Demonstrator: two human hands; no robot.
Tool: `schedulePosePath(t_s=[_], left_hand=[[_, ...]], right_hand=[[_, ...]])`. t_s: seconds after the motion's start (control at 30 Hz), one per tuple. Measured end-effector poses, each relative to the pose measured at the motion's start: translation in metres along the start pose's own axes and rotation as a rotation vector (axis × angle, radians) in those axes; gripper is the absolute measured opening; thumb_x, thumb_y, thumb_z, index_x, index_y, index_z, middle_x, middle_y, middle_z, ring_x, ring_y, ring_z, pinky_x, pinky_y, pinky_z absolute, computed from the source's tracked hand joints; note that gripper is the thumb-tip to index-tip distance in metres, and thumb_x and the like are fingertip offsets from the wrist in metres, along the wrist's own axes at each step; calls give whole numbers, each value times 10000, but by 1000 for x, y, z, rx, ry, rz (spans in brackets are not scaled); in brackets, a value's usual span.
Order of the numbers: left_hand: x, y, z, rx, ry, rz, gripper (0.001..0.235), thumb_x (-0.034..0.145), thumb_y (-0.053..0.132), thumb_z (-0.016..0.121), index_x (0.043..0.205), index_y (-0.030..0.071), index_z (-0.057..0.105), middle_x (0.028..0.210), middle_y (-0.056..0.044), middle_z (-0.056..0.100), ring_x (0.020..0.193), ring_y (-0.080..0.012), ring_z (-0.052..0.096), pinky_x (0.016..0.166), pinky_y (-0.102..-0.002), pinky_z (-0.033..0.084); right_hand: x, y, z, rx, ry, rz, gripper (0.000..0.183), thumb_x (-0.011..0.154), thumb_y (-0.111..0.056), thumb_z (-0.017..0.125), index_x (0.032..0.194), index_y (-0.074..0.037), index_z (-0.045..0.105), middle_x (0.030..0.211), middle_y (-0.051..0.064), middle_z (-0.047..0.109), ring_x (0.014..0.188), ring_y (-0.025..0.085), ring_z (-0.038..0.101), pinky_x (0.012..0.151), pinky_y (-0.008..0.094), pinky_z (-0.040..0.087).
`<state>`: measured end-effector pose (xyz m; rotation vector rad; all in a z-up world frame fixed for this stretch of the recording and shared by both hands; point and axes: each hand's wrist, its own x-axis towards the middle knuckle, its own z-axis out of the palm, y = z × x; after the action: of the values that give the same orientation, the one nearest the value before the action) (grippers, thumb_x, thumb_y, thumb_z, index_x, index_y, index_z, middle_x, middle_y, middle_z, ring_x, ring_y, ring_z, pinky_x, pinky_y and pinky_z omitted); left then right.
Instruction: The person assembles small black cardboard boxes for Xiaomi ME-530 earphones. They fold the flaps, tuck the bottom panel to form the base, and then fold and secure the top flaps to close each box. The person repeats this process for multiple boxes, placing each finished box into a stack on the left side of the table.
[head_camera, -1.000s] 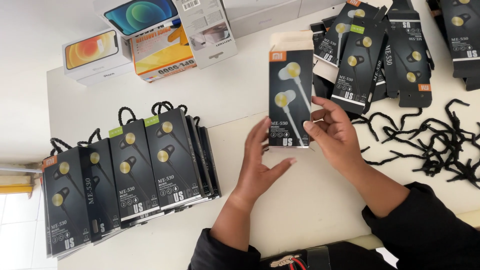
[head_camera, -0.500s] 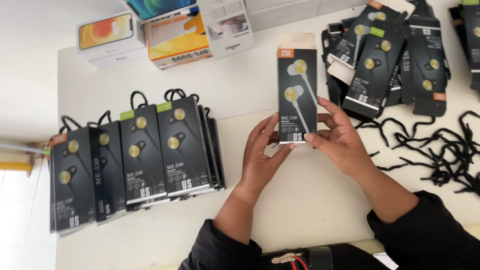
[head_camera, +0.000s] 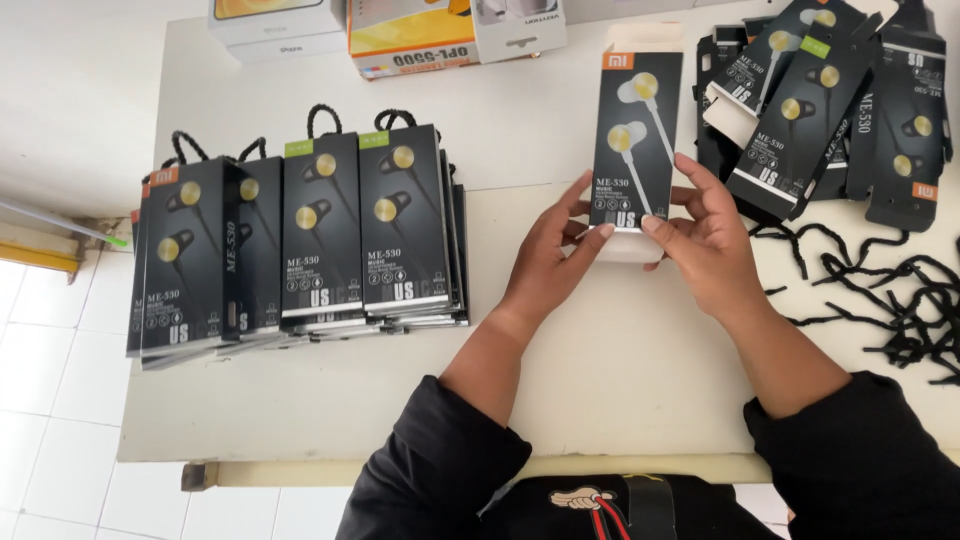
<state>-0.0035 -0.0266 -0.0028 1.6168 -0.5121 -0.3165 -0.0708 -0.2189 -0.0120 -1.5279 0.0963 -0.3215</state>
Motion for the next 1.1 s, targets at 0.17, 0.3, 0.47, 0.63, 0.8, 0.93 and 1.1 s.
schedulePosePath(t_s=[0.17, 0.3, 0.47, 0.63, 0.8, 0.93, 1.1], left_hand=[[1, -14, -1, -104, 17, 19, 807, 969, 139, 651, 1631, 94, 193, 1232, -164, 601, 991, -165, 606, 929, -335, 569], [1, -22, 0, -103, 24, 41, 793, 938, 146, 686, 1608, 78, 266, 1194, -109, 637, 948, -109, 613, 875, -272, 578], [-5, -11, -4, -39, 2, 52, 776, 946, 160, 698, 1601, 83, 288, 1200, -117, 636, 940, -118, 616, 884, -281, 578], [-5, -11, -7, -8, -22, 57, 775, 947, 162, 709, 1605, 119, 302, 1214, -111, 635, 950, -128, 623, 895, -290, 580], [-6, -11, -7, 2, -45, 40, 774, 932, 146, 722, 1594, 128, 322, 1207, -120, 633, 940, -130, 610, 893, -290, 575], [-5, -11, -8, 9, -58, 38, 769, 938, 142, 709, 1595, 113, 311, 1209, -127, 631, 954, -137, 610, 921, -299, 565], [-6, -8, -8, 10, -63, 47, 778, 933, 147, 719, 1596, 126, 313, 1205, -120, 637, 953, -136, 608, 925, -297, 563]], right_hand=[[1, 12, -5, 4, -10, -46, 697, 961, 44, 647, 1574, -34, 324, 1200, 179, 560, 873, 230, 673, 602, 357, 630], [-1, 14, -6, -17, -13, -102, 646, 984, 59, 650, 1552, -12, 351, 1177, 213, 569, 884, 261, 678, 604, 365, 620], [2, 12, -4, -50, -16, -83, 597, 975, 18, 685, 1513, -27, 429, 1066, 175, 607, 840, 223, 679, 630, 344, 622], [8, 21, -8, -117, -3, -82, 540, 994, -65, 713, 1478, -36, 477, 939, 108, 640, 815, 144, 638, 668, 250, 556], [6, 18, -7, -172, 1, -73, 507, 1000, -77, 726, 1453, -32, 504, 887, 126, 655, 790, 155, 617, 698, 263, 510], [4, 15, -7, -153, -11, -60, 521, 995, -85, 728, 1458, -37, 494, 882, 104, 641, 809, 131, 595, 739, 247, 513], [6, 17, -9, -171, -5, -59, 513, 996, -82, 731, 1453, -37, 501, 871, 112, 648, 801, 141, 599, 758, 254, 517]])
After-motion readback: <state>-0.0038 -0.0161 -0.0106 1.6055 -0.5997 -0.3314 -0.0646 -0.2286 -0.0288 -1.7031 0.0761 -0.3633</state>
